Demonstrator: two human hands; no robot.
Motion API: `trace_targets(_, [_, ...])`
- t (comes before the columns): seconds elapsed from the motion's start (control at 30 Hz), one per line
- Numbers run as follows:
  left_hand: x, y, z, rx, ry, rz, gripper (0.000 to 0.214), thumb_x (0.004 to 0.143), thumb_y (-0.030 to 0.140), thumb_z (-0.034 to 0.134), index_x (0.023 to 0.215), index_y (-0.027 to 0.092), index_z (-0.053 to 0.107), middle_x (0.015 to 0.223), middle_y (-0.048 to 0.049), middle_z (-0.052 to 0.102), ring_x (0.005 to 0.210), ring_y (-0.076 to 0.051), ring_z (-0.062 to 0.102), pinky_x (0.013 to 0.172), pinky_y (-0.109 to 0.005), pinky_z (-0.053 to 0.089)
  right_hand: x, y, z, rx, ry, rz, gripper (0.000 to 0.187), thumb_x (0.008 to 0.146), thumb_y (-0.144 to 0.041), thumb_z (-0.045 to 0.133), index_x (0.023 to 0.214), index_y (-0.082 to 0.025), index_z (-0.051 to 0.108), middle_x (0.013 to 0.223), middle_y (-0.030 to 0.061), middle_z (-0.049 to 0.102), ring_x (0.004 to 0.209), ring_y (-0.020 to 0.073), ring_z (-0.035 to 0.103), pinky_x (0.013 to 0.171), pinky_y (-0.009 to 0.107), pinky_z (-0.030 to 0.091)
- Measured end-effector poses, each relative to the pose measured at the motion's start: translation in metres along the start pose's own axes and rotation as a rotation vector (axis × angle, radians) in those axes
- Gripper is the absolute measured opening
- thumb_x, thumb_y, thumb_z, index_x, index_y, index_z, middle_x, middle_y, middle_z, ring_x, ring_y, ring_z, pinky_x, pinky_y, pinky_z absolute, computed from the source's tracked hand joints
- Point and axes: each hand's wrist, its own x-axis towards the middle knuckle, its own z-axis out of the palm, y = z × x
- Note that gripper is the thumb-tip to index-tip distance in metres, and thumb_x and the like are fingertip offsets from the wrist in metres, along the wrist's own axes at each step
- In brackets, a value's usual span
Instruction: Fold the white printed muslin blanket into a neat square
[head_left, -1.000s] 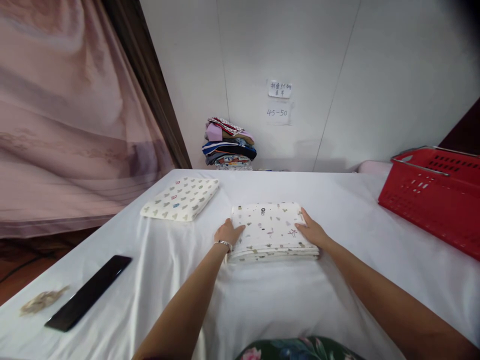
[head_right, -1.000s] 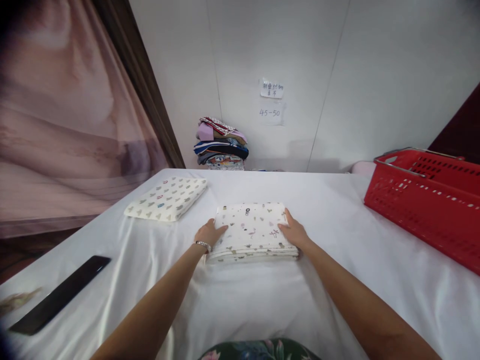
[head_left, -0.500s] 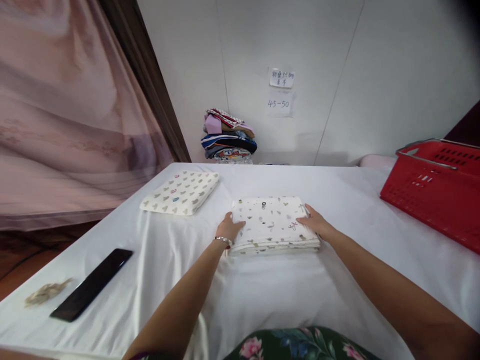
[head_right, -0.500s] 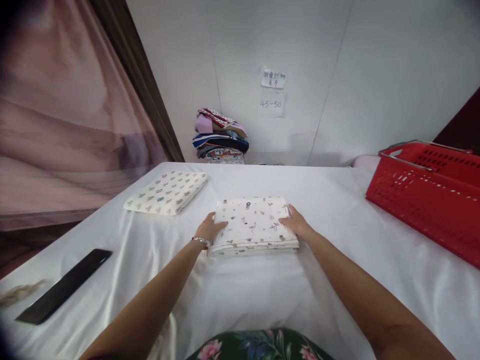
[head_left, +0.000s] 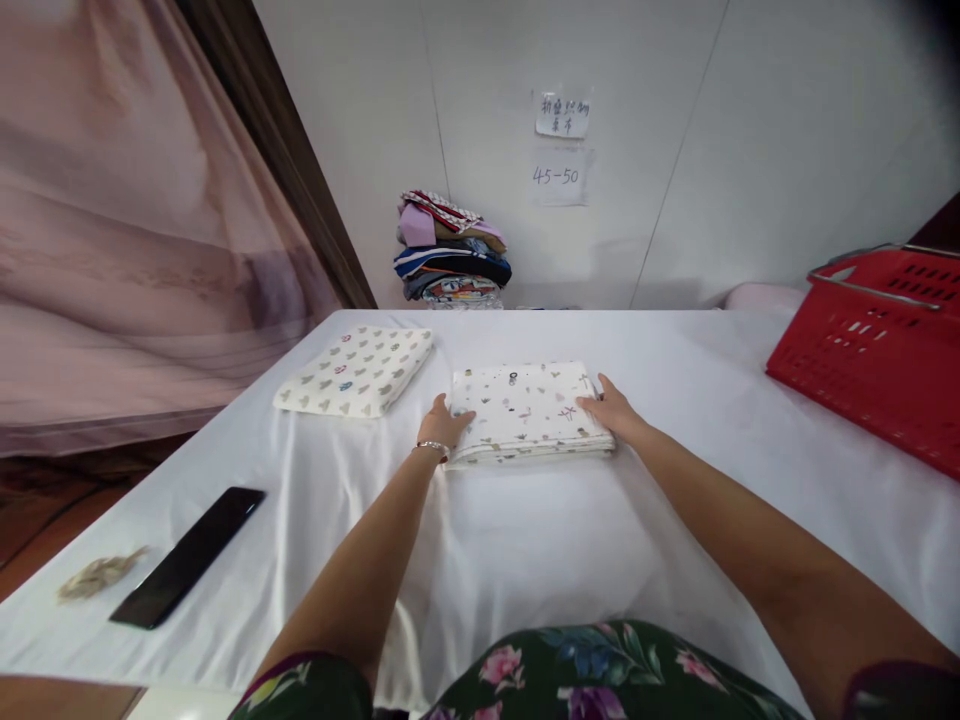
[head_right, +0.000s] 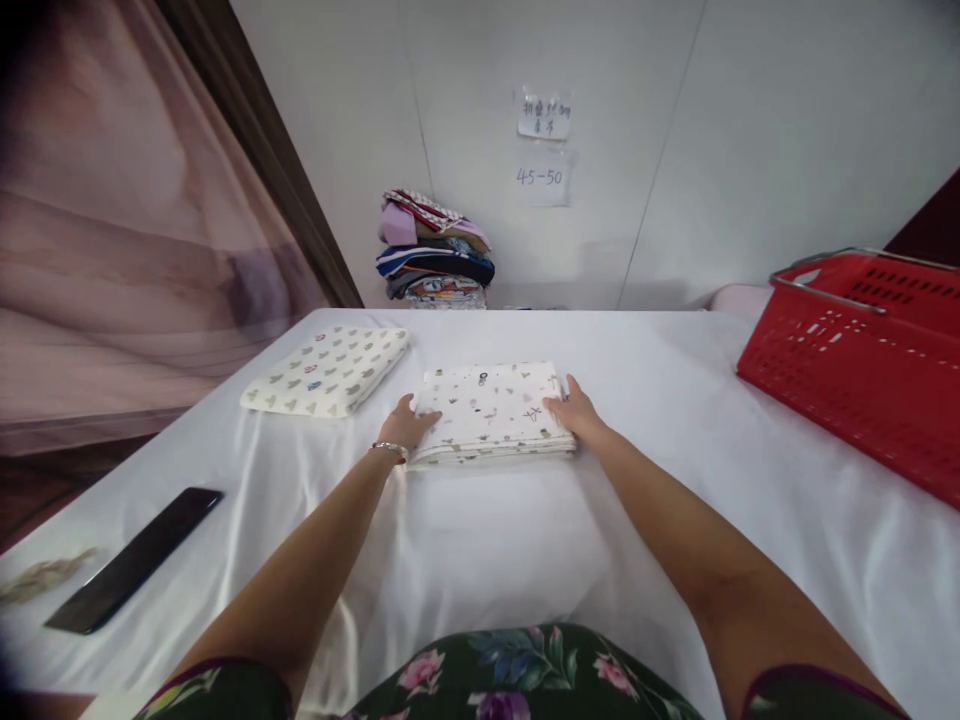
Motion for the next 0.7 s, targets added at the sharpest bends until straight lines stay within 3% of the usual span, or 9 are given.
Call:
trace_targets(0.07, [-0.009, -0.003, -0.001, 0.055, -0.002, 0.036, 0.076, 0.073, 0.050, 0.057, 0.136, 0.017, 0.027, 0.121, -0.0139, 0.055, 0.104, -0.027, 0.056, 0.082, -0.036, 0.045, -0.006, 0.005, -0.005, 0.009, -0.015, -0.002, 0.080, 0.073, -0.047, 0.054, 0.142, -0.017, 0.023, 0.114, 0.0118, 0.057, 0.096, 0.0235, 0.057, 0.085, 0.037, 0.043])
trace_targets(0.13, [-0.020, -0.006, -0.001, 0.099, 0.081, 0.117, 0.067, 0.075, 0.047, 0.056, 0.132, 0.019, 0.034, 0.125, -0.0132, 0.051, 0.105, -0.027, 0.055, 0.083, -0.037, 0.045, -0.016, 0.013, -0.011, 0.052, 0.006, -0.048, 0.066, 0.075, -0.044, 0.053, 0.135, -0.019, 0.037, 0.111, 0.0095, 0.059, 0.091, 0.0204, 0.058, 0.083, 0.035, 0.045])
trace_targets(0.23, [-0.039, -0.011, 0.002, 0.092, 0.256, 0.383, 0.046, 0.078, 0.037, 0.055, 0.121, 0.020, 0.049, 0.124, -0.0104, 0.051, 0.106, -0.025, 0.053, 0.086, -0.036, 0.044, -0.035, 0.027, -0.019, 0.110, 0.087, -0.222, 0.037, 0.076, -0.036, 0.052, 0.108, -0.021, 0.059, 0.104, 0.0057, 0.062, 0.087, 0.0172, 0.059, 0.080, 0.032, 0.046])
trace_targets(0.33, [-0.051, -0.013, 0.005, 0.067, 0.278, 0.687, 0.024, 0.080, 0.032, 0.056, 0.100, 0.021, 0.062, 0.108, -0.0061, 0.061, 0.102, -0.022, 0.054, 0.088, -0.036, 0.043, -0.050, 0.037, -0.028, 0.113, 0.050, -0.418, 0.021, 0.077, -0.033, 0.052, 0.088, -0.021, 0.065, 0.097, 0.0038, 0.062, 0.088, 0.0173, 0.058, 0.077, 0.029, 0.046])
trace_targets(0.47, [-0.056, -0.013, 0.006, 0.081, 0.149, 0.849, 0.016, 0.083, 0.029, 0.053, 0.083, 0.022, 0.067, 0.089, -0.0022, 0.066, 0.084, -0.017, 0.058, 0.079, -0.033, 0.045, -0.056, 0.041, -0.036, -0.050, -0.102, -0.559, 0.020, 0.079, -0.029, 0.050, 0.086, -0.024, 0.067, 0.101, 0.0032, 0.061, 0.091, 0.0171, 0.057, 0.079, 0.030, 0.046])
trace_targets(0.7, [-0.051, -0.013, 0.005, 0.185, 0.094, 0.927, 0.018, 0.084, 0.027, 0.051, 0.088, 0.022, 0.068, 0.089, -0.0034, 0.065, 0.081, -0.017, 0.056, 0.073, -0.032, 0.044, -0.046, 0.031, -0.045, -0.424, -0.223, -0.664, 0.029, 0.084, -0.023, 0.043, 0.100, -0.026, 0.067, 0.105, 0.0035, 0.060, 0.099, 0.0190, 0.053, 0.085, 0.034, 0.043])
